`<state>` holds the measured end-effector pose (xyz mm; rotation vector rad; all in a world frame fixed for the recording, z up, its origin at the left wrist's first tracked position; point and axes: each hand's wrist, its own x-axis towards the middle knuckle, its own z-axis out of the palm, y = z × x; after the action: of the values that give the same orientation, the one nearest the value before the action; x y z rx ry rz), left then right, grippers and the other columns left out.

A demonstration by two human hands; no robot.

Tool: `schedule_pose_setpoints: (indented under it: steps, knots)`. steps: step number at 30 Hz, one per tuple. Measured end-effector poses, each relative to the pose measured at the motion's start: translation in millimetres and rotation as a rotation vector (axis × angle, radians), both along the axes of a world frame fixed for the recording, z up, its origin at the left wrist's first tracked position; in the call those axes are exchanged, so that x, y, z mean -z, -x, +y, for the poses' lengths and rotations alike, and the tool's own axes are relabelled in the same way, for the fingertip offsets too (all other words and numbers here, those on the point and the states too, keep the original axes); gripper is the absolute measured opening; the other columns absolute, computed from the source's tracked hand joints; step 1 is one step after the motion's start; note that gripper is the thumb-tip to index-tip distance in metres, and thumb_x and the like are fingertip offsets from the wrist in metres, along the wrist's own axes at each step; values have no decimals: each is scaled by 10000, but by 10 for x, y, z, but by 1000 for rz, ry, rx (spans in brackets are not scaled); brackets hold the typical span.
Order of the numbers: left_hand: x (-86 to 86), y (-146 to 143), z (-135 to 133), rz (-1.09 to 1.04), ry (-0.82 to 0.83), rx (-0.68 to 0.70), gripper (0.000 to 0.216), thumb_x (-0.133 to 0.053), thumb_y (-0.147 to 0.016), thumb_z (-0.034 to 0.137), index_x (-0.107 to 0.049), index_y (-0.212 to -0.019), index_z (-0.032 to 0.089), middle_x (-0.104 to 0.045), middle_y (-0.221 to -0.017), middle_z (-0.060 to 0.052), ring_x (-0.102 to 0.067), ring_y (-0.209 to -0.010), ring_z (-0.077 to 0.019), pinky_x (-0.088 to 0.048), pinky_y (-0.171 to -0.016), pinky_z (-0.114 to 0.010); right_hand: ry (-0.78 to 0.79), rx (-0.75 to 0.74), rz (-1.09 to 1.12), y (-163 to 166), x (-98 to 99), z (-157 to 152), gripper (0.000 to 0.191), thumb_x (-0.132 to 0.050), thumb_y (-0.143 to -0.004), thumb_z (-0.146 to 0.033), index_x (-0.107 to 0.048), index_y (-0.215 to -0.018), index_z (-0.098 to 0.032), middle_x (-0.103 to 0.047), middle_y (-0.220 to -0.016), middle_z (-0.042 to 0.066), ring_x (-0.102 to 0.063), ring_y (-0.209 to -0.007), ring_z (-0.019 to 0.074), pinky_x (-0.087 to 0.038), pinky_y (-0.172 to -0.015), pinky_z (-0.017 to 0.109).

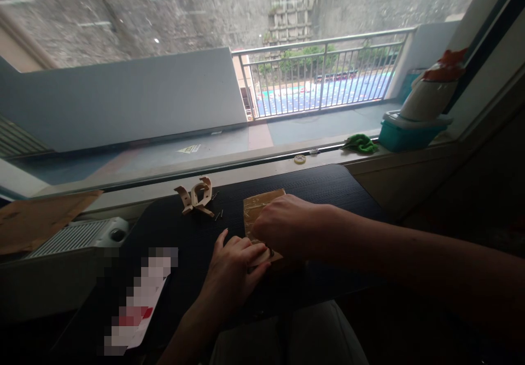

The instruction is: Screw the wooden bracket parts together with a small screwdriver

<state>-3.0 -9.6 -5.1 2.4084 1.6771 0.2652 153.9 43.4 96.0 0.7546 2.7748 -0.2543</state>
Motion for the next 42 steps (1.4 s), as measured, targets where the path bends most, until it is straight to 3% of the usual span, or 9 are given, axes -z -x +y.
schedule_pose_setpoints:
  steps: [7,13,18,25,34,42]
  knots:
    - [-14,-4,5,14,-10,5,118,-587,-794,289,-661,-886,282,-643,-851,6,-552,-908,-206,-170,-1050,-528,-25,99,17,-59,24,12,132,-490,-817,-192,-599,-754,-150,-607,-645,19,-557,-593,137,-229,-483,256]
    - [3,-1,10,16,-13,3,129,-585,-795,301,-657,-901,284,-645,-878,3,-550,-920,-210,-163,-1050,-534,-52,23,2,-1,-57,-40,112,-553,-751,-131,-620,-831,-171,-632,-722,17,-572,-646,152,-236,-482,251]
    - [31,21,3,3,-31,26,119,-575,-802,307,-652,-889,285,-643,-874,5,-549,-912,-209,-162,-1047,-541,-22,-31,20,15,-16,-7,100,-560,-750,-111,-619,-815,-158,-641,-743,19,-578,-676,155,-270,-511,254]
    - [7,5,0,5,-7,6,133,-583,-797,293,-662,-904,284,-643,-864,1,-551,-915,-209,-168,-1049,-539,0,44,55,-50,48,15,112,-485,-820,-154,-578,-758,-142,-612,-677,13,-553,-600,129,-261,-502,253]
    - [-20,0,-6,-5,-18,6,123,-591,-793,290,-664,-891,277,-645,-867,1,-555,-914,-209,-175,-1051,-536,-46,3,-11,25,-119,-52,97,-551,-739,-111,-612,-784,-172,-645,-745,19,-581,-663,156,-234,-485,250]
    - [21,24,-1,-21,-39,31,126,-583,-801,294,-655,-903,285,-635,-847,6,-548,-896,-205,-173,-1047,-538,-9,20,25,-44,3,24,121,-485,-820,-126,-599,-779,-138,-641,-728,30,-582,-660,146,-282,-530,257]
